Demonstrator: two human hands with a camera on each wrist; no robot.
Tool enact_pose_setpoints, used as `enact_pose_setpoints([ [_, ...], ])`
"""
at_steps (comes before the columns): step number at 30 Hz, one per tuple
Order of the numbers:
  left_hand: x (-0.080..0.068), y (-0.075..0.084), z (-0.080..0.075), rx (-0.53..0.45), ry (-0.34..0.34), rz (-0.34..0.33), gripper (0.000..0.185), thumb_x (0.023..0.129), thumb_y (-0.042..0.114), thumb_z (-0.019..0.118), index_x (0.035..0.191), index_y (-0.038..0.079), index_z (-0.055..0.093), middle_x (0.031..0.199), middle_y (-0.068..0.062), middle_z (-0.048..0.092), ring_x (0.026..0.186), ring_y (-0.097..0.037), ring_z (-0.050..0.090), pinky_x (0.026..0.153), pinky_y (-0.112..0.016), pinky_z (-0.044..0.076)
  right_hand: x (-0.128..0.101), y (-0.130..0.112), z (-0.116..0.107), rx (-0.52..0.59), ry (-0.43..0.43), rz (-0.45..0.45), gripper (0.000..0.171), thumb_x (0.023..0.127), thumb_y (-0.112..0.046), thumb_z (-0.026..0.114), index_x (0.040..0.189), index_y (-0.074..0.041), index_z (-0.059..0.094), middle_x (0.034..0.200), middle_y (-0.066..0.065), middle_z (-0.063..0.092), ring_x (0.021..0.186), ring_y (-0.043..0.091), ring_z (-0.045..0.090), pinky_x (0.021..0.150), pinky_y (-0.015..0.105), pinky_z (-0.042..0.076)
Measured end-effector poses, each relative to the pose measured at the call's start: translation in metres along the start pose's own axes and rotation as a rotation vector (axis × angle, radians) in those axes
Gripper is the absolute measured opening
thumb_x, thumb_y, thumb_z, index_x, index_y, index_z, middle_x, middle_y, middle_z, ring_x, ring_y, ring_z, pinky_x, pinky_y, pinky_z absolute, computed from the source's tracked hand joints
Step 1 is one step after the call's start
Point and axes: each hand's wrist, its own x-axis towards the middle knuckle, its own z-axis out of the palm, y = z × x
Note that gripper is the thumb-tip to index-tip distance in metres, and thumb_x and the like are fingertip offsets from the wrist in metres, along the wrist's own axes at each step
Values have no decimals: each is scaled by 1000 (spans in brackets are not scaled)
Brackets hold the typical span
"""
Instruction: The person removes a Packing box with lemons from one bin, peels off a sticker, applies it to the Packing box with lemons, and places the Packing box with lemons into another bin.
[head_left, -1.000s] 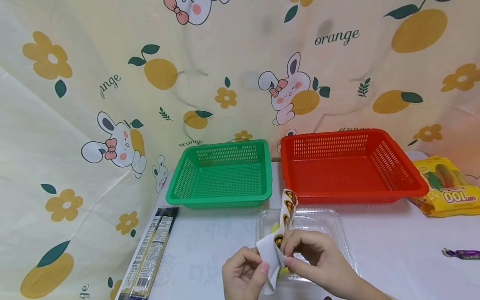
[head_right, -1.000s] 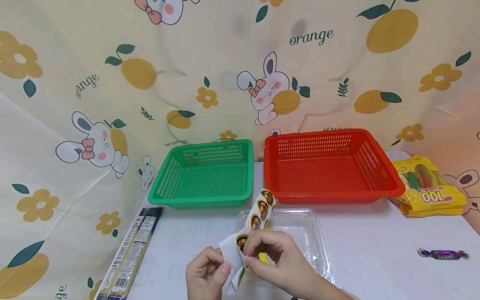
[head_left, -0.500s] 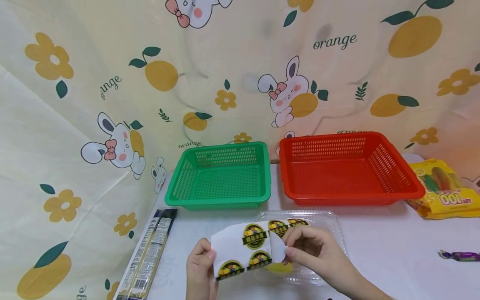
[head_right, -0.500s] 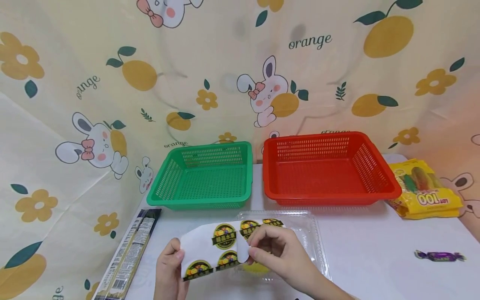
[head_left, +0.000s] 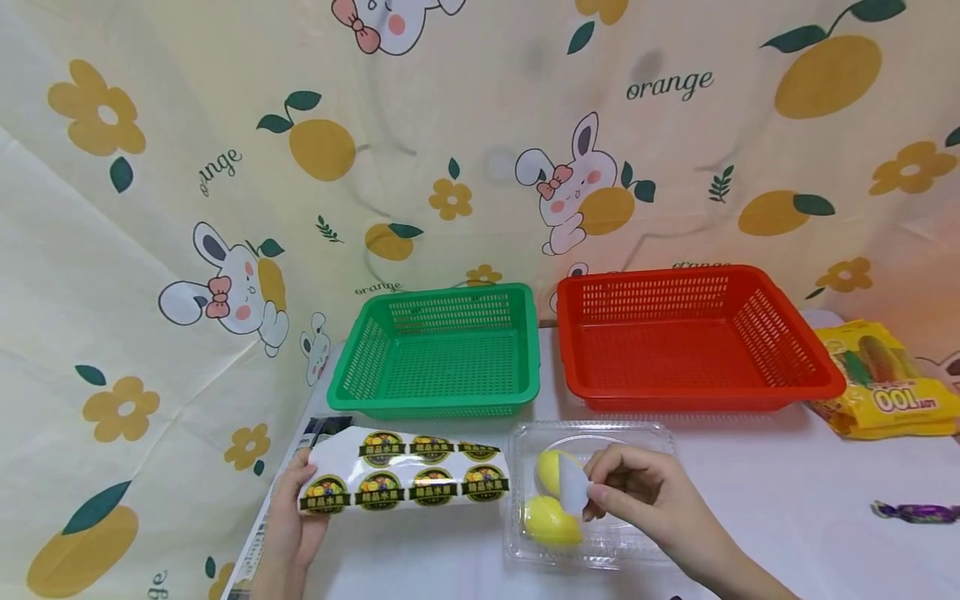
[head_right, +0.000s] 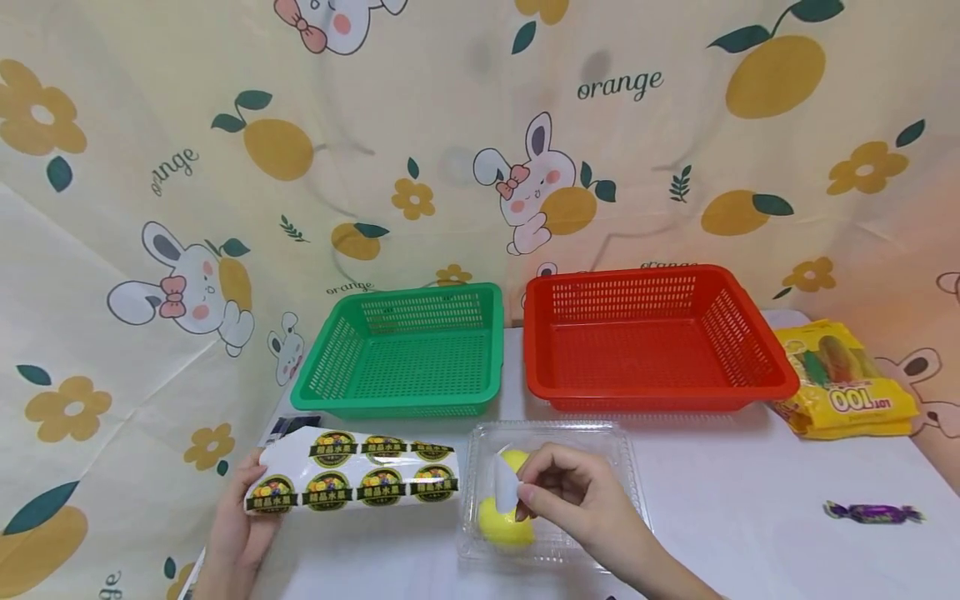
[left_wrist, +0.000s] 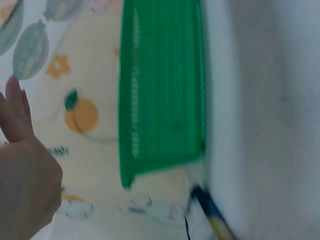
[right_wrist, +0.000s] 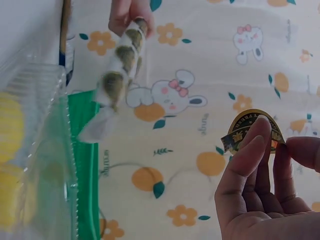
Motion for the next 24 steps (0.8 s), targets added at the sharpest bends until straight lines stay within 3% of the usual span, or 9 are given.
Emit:
enact_pose_setpoints([
  [3,14,4,-18,-28,5,-48,18,105,9,35,98,14,51,107,3,50,97,-6,55,81,-18,50,-2,3,-3,-13,7,-5,18,93,14,55,95,-3,61,90,9,63,76,24,67,70,33,58],
  [6,26,3,-30,-13,58,-120,19,104,7,39,95,15,53,103,4,50,94,-4,55,78,-17,50,-4,6,-6,-18,8,-13,19,93,15,54,95,-3,61,89,9,62,75,25,67,70,33,57],
  [10,39,-5,-35,124,80,-197,20,104,8,38,99,18,55,105,4,51,92,-4,55,77,-18,50,-7,12,-10,-15,12,5,18,94,14,54,96,-2,61,88,9,62,75,25,67,70,33,57],
  [15,53,-17,-32,334,73,-215,17,103,7,39,106,10,56,102,-4,56,83,-11,57,70,-23,51,-12,17,-16,-10,18,9,19,95,14,52,99,-1,61,89,11,63,76,24,66,71,33,57],
  [20,63,-27,-29,529,74,-266,25,102,10,40,124,-2,45,106,-8,56,85,-13,56,68,-24,50,-15,20,-20,-12,37,33,18,95,13,52,99,-2,61,90,10,63,77,24,66,72,33,57],
  [24,68,-36,-26,617,54,-269,40,103,9,42,137,-10,33,108,-13,56,84,-12,55,68,-23,49,-17,21,-22,-11,41,41,16,96,12,52,99,-1,61,89,10,63,76,25,66,72,33,57],
])
